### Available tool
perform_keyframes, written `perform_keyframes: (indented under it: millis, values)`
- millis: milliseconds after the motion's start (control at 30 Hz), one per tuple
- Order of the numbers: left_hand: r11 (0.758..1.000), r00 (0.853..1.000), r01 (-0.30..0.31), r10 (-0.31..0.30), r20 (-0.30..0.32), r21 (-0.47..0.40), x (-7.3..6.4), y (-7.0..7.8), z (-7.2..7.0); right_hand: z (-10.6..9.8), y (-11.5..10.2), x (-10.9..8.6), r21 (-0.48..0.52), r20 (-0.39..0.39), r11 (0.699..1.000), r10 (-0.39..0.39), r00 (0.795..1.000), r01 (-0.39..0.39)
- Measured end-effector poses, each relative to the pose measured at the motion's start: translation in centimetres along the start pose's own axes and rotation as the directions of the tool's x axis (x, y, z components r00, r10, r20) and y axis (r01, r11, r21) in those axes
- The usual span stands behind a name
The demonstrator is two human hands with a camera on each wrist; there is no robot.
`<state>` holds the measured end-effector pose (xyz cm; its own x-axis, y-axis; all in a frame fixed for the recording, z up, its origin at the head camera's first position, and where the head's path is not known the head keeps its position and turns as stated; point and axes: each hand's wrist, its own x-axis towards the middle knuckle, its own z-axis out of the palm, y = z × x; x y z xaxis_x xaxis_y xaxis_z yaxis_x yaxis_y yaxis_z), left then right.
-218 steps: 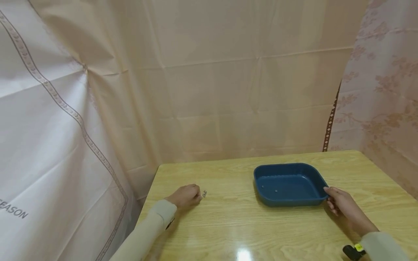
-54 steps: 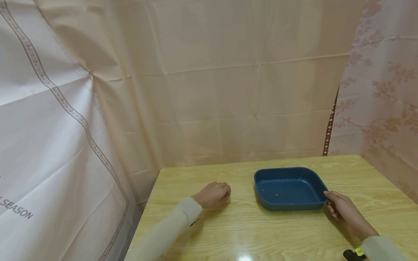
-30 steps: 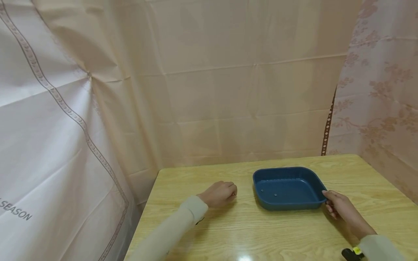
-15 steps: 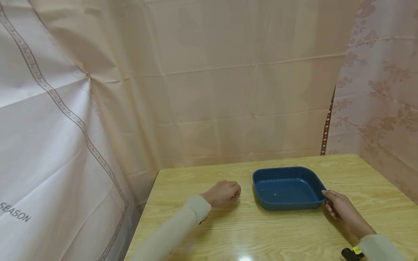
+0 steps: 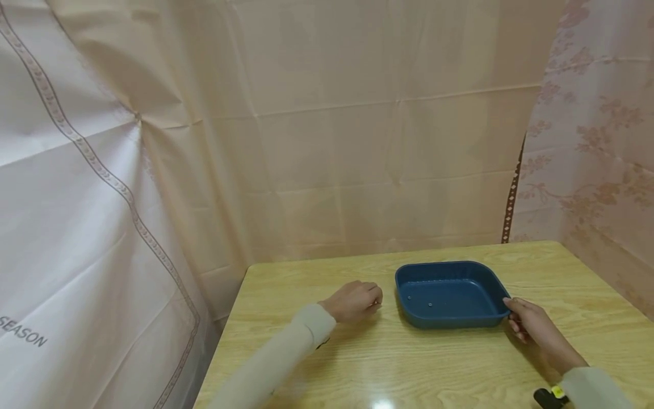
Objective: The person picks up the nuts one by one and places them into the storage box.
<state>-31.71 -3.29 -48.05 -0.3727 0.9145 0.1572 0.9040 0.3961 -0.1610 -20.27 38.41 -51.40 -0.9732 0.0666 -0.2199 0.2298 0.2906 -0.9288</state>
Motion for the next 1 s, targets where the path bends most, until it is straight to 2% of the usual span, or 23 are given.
perform_keyframes:
  millis: [367, 800, 1000]
  values:
    - [1.0, 1.0, -0.015, 0.015, -0.004, -0.01, 1.1, 0.0, 0.2, -0.2, 0.3, 0.2, -0.007, 0.002, 1.0, 0.008, 1.0, -0.008]
    - [1.0, 0.999, -0.031, 0.031, -0.044, 0.0, 2.3, 0.6, -0.6, -0.1, 0.2, 0.1, -0.009, 0.008, 1.0, 0.004, 1.0, -0.004]
    - [1.0, 0.999, -0.028, 0.028, -0.04, -0.004, 2.8, 0.9, -0.5, -0.1, 0.2, 0.1, 0.0, 0.01, 1.0, 0.003, 1.0, -0.003]
